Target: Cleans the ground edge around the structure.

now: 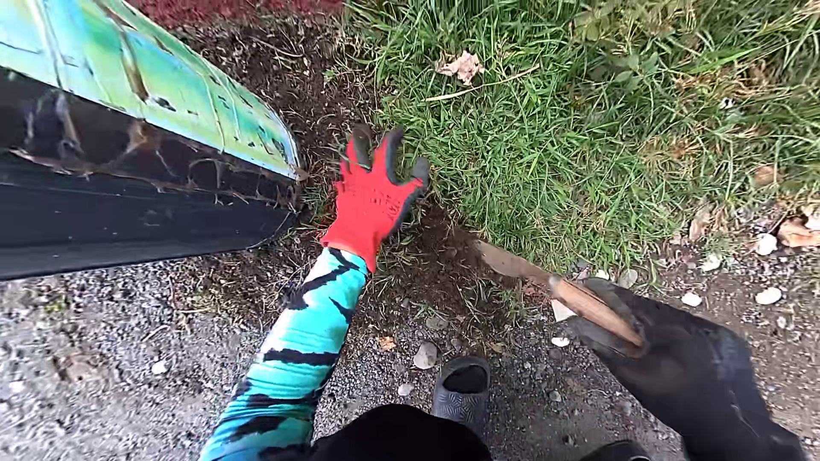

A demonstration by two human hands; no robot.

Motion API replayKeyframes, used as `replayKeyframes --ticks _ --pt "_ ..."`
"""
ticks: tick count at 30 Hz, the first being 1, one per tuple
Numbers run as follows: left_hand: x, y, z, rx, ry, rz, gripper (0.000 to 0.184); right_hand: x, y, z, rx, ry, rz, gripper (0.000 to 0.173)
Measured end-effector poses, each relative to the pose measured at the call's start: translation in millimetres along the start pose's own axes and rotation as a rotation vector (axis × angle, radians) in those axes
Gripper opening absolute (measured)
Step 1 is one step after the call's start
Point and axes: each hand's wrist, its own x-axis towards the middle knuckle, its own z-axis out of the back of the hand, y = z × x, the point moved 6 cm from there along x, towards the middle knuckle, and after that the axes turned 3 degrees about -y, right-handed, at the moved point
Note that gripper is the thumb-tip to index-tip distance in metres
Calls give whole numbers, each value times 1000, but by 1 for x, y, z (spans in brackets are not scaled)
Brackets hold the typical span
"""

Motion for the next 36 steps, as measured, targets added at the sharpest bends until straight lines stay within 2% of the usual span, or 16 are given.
replayKeyframes --ticks 3,6,8,11,14,17,21,23,24,27,29,31,34,36 --pt "6 -36 -31 191 58 -109 92 7 7 17 -182 26 100 54" --pt "32 -29 -66 287 67 -102 80 14 0 13 -141 50 71 54" --pt "48 -21 -65 247 21 -98 66 10 -27 20 30 52 -60 60" --pt "68 -18 -58 170 98 -79 58 -9 -67 32 441 -20 -344 62" --pt "75 -13 -53 56 153 -55 52 -20 -76 28 705 -164 -578 59" --pt "78 -12 -50 1 133 -13 48 -4 -62 -2 757 -204 -649 55" --pt "77 0 -52 -124 83 87 52 90 4 -133 800 -10 -624 42" --pt "84 5 -44 -224 -1 166 52 130 20 -164 883 22 -648 44" --pt "86 7 -41 -236 -15 191 51 132 18 -163 917 28 -655 45" --pt "80 12 -42 -243 34 245 53 84 -17 -129 1031 -25 -713 52" --pt "83 14 -41 -270 34 256 53 41 -39 -96 1004 -49 -748 54" --pt "84 16 -41 -298 28 280 51 25 -35 -89 928 -37 -768 53" --pt "79 23 -43 -345 -13 296 51 83 4 -145 819 45 -674 46" --pt "88 29 -37 -393 -82 310 51 126 8 -167 836 70 -613 45"
